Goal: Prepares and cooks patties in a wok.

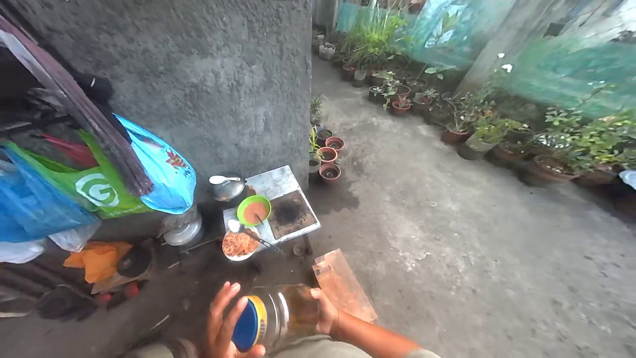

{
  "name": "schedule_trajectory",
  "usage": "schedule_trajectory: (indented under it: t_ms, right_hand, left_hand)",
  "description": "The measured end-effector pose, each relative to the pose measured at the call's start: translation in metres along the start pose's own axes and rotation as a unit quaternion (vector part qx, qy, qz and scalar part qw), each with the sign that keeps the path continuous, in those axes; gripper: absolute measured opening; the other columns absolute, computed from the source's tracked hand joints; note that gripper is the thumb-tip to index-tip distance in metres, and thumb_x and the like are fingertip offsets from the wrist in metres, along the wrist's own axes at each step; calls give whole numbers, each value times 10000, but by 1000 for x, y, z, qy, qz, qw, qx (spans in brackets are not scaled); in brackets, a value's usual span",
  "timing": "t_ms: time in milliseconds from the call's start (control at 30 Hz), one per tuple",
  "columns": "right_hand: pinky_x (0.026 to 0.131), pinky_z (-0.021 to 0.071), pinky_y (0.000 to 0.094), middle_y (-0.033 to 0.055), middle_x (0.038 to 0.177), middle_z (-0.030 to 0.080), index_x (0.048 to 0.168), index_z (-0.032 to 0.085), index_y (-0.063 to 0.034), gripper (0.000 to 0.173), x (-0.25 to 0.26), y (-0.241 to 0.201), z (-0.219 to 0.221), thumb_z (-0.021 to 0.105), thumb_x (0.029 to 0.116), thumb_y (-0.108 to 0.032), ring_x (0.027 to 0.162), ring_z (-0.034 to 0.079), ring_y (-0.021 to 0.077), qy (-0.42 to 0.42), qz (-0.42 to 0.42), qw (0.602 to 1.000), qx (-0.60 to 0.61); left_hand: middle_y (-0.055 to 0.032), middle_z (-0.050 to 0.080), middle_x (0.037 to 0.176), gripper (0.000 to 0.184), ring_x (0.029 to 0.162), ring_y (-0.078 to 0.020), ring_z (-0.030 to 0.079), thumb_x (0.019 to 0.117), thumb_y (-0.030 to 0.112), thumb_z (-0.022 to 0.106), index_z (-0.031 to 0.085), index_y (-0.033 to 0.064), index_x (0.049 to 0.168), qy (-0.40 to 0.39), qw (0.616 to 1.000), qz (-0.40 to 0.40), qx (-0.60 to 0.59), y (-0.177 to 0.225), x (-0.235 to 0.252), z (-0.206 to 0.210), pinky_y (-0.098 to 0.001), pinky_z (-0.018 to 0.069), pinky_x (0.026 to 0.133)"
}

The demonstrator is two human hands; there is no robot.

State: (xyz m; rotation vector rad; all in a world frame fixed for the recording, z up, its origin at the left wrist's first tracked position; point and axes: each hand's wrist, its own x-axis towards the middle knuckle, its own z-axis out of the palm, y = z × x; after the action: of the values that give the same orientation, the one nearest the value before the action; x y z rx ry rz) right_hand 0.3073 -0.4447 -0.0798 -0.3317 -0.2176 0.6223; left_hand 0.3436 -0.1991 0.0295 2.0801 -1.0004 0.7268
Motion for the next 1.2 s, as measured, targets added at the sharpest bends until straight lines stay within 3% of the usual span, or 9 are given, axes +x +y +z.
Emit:
schedule_trajectory:
  t_ms: [133,233,467,567,667,767,867,1067,1200]
  right_hand:
    - [847,616,291,-9,1012,790,1095,790,-243,444,25,23,12,793,791,-567,951,751,98,35,-20,999,-17]
    - [865,611,289,-15,1020,787,1107,775,-250,447,44,43,14,805,788,-562,960,747,94,30,-11,999,-43]
    - [880,617,332,7,1070,784,1172,766,-249,462,89,95,22,758,838,-568,1004,747,131,-12,33,999,-22]
    - [830,637,412,52,1103,773,1227,743,-247,554,103,106,22,769,806,-606,1013,748,205,26,65,997,-25]
    - [779,640,428,60,1032,773,1113,747,-236,596,107,106,26,799,710,-672,955,753,219,107,106,987,-48]
    - [798,637,437,63,1010,773,1072,727,-216,611,108,101,25,813,668,-666,950,753,226,161,124,976,-73]
    - [798,637,431,53,1002,772,1070,700,-218,575,108,96,18,752,717,-668,945,751,217,194,139,966,-98]
    - [781,634,449,80,1024,762,1176,662,-204,530,121,70,-16,643,839,-612,941,746,247,229,155,959,-70]
    - [809,608,525,135,1108,729,1254,583,-171,673,146,24,-41,201,1011,-669,995,722,334,275,182,943,-47]
  left_hand:
    - [0,525,1452,522,1387,-92,456,1005,547,473,544,212,1399,-5,994,-87,-68,-4,-14,-24,-295,391,1156]
    - [27,538,1463,513,1386,-69,456,1011,552,516,562,228,1406,18,981,-160,-105,-9,-30,-44,-281,392,1151]
    - [58,579,1401,396,1333,-81,518,1011,465,547,589,257,1345,51,982,-155,-90,-39,-68,-95,-285,451,1110]
    - [-48,559,1441,499,1362,-136,502,1009,475,556,549,154,1391,37,971,-207,-114,-58,-80,-106,-328,437,1129]
    - [-217,496,1470,913,1343,-178,504,912,565,622,346,-76,1502,-29,910,-364,-194,-64,-81,-120,-326,431,1106]
    - [-130,514,1427,989,1189,-160,593,773,507,740,314,80,1557,-82,779,-544,-301,-71,-79,-126,-325,547,939]
    - [-133,524,1399,970,1092,-231,644,735,370,759,300,148,1560,-118,704,-607,-350,-87,-83,-121,-403,595,830]
    - [-124,549,1381,971,1055,-236,663,751,352,761,278,148,1568,-168,661,-631,-371,-121,-61,-91,-391,600,805]
    - [-177,481,1422,924,1075,-289,639,815,291,687,198,156,1586,-167,647,-653,-356,-149,-19,-58,-440,584,815]
